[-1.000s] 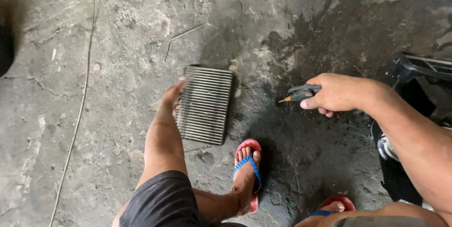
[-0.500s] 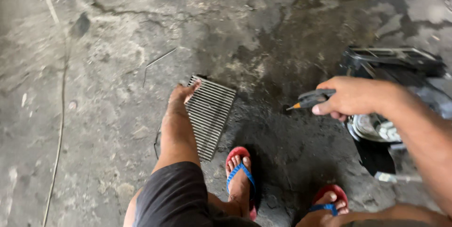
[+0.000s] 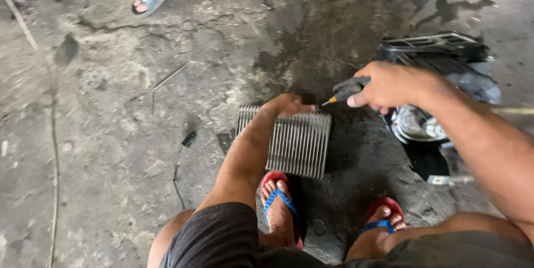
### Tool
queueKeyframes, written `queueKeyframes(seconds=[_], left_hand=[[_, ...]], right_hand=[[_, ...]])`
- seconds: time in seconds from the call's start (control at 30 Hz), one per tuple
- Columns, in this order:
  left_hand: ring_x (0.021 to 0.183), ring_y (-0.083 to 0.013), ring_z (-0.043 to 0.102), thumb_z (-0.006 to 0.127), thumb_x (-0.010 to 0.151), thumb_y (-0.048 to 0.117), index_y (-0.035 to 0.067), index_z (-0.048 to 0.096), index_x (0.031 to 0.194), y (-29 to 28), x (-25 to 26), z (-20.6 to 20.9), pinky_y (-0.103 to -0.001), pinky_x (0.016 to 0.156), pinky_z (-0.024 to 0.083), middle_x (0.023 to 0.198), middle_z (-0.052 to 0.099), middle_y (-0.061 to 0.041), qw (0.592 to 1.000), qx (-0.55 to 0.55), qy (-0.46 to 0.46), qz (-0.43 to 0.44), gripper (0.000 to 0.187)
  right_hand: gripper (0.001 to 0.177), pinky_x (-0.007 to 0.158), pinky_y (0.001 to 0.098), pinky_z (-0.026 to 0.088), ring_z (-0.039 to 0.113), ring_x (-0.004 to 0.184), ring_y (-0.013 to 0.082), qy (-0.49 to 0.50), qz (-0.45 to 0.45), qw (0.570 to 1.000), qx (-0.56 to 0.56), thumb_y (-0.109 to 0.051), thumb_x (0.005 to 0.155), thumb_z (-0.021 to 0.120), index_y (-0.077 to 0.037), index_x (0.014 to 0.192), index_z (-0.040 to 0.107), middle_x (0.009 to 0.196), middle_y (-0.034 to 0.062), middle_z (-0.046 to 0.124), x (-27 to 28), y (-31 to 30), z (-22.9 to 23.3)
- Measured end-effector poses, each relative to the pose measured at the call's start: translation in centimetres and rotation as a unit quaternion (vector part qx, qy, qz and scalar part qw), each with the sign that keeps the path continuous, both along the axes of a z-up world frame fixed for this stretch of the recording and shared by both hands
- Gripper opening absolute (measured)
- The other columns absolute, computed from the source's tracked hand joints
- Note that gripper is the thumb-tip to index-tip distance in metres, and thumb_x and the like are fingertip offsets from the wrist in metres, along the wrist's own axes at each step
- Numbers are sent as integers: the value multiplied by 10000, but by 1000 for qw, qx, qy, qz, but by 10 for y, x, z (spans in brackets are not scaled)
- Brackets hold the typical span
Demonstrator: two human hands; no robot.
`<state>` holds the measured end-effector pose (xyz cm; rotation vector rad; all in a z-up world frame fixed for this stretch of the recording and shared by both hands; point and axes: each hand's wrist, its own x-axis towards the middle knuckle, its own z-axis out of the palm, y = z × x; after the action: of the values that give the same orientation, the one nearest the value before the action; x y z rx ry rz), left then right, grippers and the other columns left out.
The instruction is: The person uses a handheld air blower to clean a black mechanical component on the floor, repeatedly rotating the part to reach different surfaces. The person then picks up a metal radiator and briefly directs the blower at it.
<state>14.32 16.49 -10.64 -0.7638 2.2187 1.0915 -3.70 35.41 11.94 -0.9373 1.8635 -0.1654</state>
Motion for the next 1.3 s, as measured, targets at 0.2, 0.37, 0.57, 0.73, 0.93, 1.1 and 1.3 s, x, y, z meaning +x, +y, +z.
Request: queueKeyframes(seconds=[0.2, 0.37, 0.57, 0.73, 0.93, 1.1, 1.3], left_hand=[[1437, -368, 426, 706, 601, 856, 110, 572, 1424, 98, -52, 21, -518, 1164, 372, 1485, 541, -150, 917, -134, -112, -358, 1118], [1335, -371, 542, 836, 640, 704, 41, 686, 1350, 118, -50, 54, -476, 1124, 417, 1393, 619, -170, 877, -79, -101, -462, 982], [1140, -358, 672, 944, 564, 390, 51, 562, 1346, 55, -38, 127, -458, 981, 534, 1224, 707, -181, 911, -45, 40, -409, 934], [1062, -393, 687, 925, 676, 454, 33, 424, 1293, 0, -32, 184, -450, 940, 533, 1123, 693, -252, 959, -216, 132, -124, 900], [1095, -438, 641, 932, 689, 367, 32, 419, 1208, -2, -43, 175, -481, 917, 518, 1169, 653, -250, 928, -237, 286, 35, 803], [1154, -410, 619, 955, 675, 309, 41, 442, 1208, -6, -60, 153, -463, 949, 510, 1232, 624, -207, 914, -223, 330, 80, 787], [1192, -342, 668, 924, 631, 243, 38, 426, 1335, -18, -75, 162, -421, 1008, 541, 1245, 647, -188, 890, -157, 417, 95, 886]], right_hand=[[318, 557, 409, 508, 613, 533, 238, 83, -5, 994, 71, -294, 869, 778, -3, 989, 738, 683, 110, 676, -14, 29, 21], [304, 576, 398, 483, 617, 579, 227, 86, -37, 991, 100, -318, 891, 800, -80, 1060, 716, 720, 98, 679, -13, 57, 31], [280, 609, 384, 550, 655, 650, 205, 59, -120, 989, -60, -257, 865, 749, -69, 1070, 714, 735, 75, 700, -23, 69, 66], [315, 696, 424, 535, 662, 722, 259, 161, -192, 951, -184, -272, 900, 762, -13, 1077, 727, 833, 157, 692, -28, 75, 110], [503, 887, 504, 591, 743, 986, 369, 141, -228, 956, -117, -334, 925, 731, -89, 1362, 683, 1085, 206, 770, -17, 51, 116], [716, 1033, 518, 433, 593, 1218, 359, 261, -217, 926, -164, -409, 845, 815, -98, 1437, 556, 1338, 181, 615, -21, 49, 92], [639, 1030, 474, 474, 641, 1181, 327, 245, -207, 929, -184, -381, 848, 803, -81, 1383, 622, 1271, 186, 679, -28, 49, 86]])
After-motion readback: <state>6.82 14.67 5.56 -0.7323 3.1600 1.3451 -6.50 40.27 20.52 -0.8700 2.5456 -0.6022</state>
